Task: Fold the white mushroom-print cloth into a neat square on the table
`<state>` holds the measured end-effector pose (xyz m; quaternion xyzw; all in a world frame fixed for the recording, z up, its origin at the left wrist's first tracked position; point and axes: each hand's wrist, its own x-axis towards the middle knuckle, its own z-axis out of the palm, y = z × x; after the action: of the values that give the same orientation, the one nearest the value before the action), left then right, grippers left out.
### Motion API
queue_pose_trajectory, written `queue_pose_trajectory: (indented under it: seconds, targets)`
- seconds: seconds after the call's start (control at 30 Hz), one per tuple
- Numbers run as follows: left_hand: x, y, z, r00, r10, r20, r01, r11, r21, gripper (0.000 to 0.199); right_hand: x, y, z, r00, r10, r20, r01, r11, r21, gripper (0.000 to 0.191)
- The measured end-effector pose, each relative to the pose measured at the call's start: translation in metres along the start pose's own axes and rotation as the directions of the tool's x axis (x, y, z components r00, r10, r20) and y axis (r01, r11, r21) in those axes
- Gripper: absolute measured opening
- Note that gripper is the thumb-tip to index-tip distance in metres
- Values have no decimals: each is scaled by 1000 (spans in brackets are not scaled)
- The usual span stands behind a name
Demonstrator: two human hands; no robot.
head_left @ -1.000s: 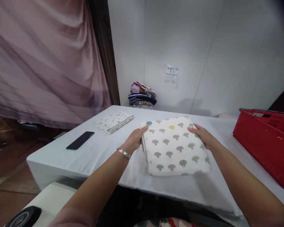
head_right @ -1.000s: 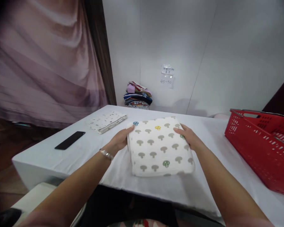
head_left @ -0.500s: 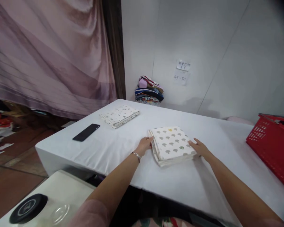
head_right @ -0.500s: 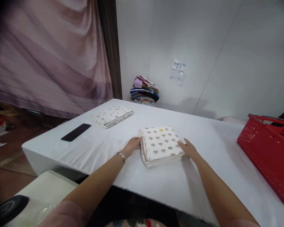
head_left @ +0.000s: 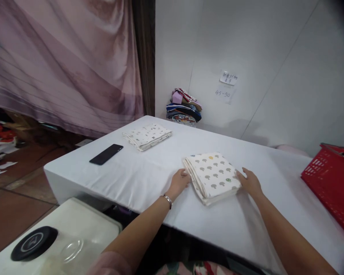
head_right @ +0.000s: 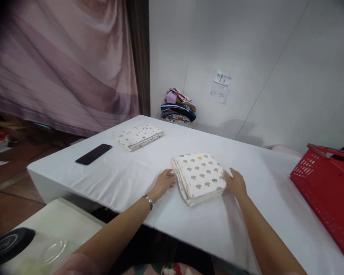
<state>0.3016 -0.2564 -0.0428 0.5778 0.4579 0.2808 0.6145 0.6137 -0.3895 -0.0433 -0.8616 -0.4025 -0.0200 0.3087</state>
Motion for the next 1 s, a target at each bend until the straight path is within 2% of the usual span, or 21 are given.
queue_pose_trajectory:
  seconds: [0.1, 0.2, 0.3, 0.37, 0.43, 0.53, 0.6, 0.77, 1.0]
  targets:
    - [2, -8, -2, 980, 193, -52, -188, 978, 90, 31, -31, -31, -5, 958, -261, -120, 273, 956, 104, 47]
    - [1, -11, -2, 900, 430, -77, -396, 877, 271, 18, -70, -73, -4, 870, -490, -63, 489, 837, 246, 33]
    - [-3, -11, 0, 826, 563, 18, -527, 762, 376, 17, -99, -107, 2, 791, -611, 11, 595, 775, 214, 29]
    - [-7, -12, 1, 802, 588, 105, -575, 710, 406, 17, -107, -122, 7, 785, -617, 57, 606, 784, 138, 29]
    - [-9, -13, 2, 794, 584, 166, -593, 687, 420, 18, -109, -132, 11, 810, -578, 102, 576, 816, 51, 28]
    - [-13, -12, 3, 802, 565, 194, -586, 682, 438, 19, -110, -140, 15, 847, -508, 159, 522, 851, -63, 23]
    - [-16, -10, 3, 808, 560, 181, -574, 681, 455, 19, -110, -142, 18, 855, -488, 172, 508, 856, -98, 19]
    - [-22, -1, 7, 808, 575, 127, -565, 694, 447, 18, -112, -140, 24, 853, -512, 106, 520, 852, -69, 15]
    - [-21, 3, 21, 894, 441, 81, -426, 779, 460, 20, -113, -134, 29, 893, -448, 46, 443, 892, 88, 16]
